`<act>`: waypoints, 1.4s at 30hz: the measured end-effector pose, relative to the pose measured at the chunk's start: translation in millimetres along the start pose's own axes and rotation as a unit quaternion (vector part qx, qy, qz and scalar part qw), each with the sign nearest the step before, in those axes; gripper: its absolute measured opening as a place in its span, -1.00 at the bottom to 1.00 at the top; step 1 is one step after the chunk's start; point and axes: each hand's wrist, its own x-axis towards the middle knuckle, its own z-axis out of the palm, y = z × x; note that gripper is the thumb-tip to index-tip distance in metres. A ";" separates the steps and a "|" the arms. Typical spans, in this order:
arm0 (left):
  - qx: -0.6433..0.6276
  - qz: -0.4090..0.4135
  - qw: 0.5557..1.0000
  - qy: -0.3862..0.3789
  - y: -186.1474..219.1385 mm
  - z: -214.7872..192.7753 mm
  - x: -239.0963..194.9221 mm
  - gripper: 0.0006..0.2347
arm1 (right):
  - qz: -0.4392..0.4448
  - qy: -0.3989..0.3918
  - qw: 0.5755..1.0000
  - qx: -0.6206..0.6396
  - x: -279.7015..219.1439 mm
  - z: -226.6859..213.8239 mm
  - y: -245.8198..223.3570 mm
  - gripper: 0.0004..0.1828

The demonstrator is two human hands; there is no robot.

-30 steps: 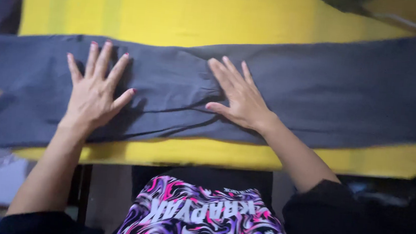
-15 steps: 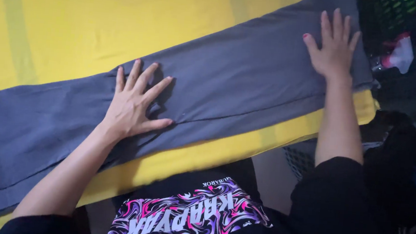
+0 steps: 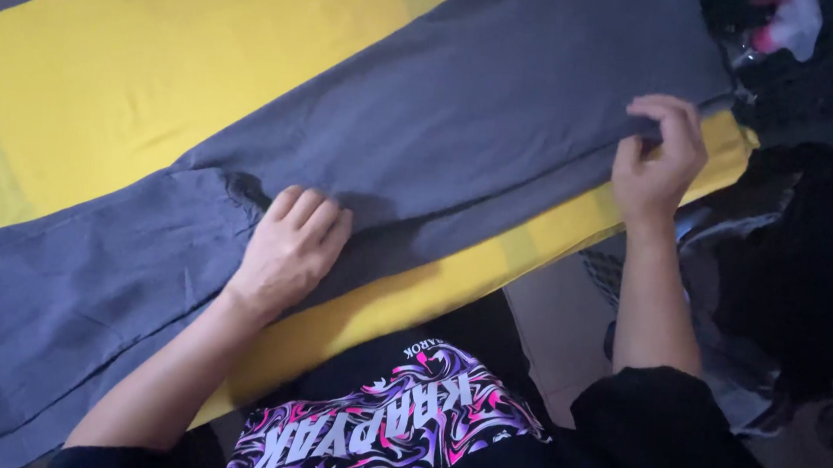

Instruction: Folding and ironing a gray garment using a cardboard template and a steam iron.

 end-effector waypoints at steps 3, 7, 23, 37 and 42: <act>-0.030 0.047 0.998 0.034 -2.8 -11.2 -3.4 -0.73 | 0.021 0.000 0.998 -0.062 -18.8 -9.6 -2.0 -0.75; -0.043 0.068 0.996 0.049 0.1 -3.6 -9.4 -0.73 | 0.009 0.011 0.996 -0.093 -16.0 -11.5 -9.3 -0.75; -0.103 -0.006 0.989 0.103 2.1 7.7 -22.1 -0.89 | -0.036 -0.048 0.956 -0.287 21.2 -46.0 127.3 -0.64; -0.010 -0.204 0.977 -0.068 -31.1 14.5 21.0 -0.31 | -0.129 -0.304 0.933 -0.143 121.6 89.3 56.7 -0.24; -0.020 -0.240 0.968 -0.064 -18.3 19.5 2.2 -0.27 | -0.053 -0.297 0.938 -0.171 130.5 102.4 46.5 -0.17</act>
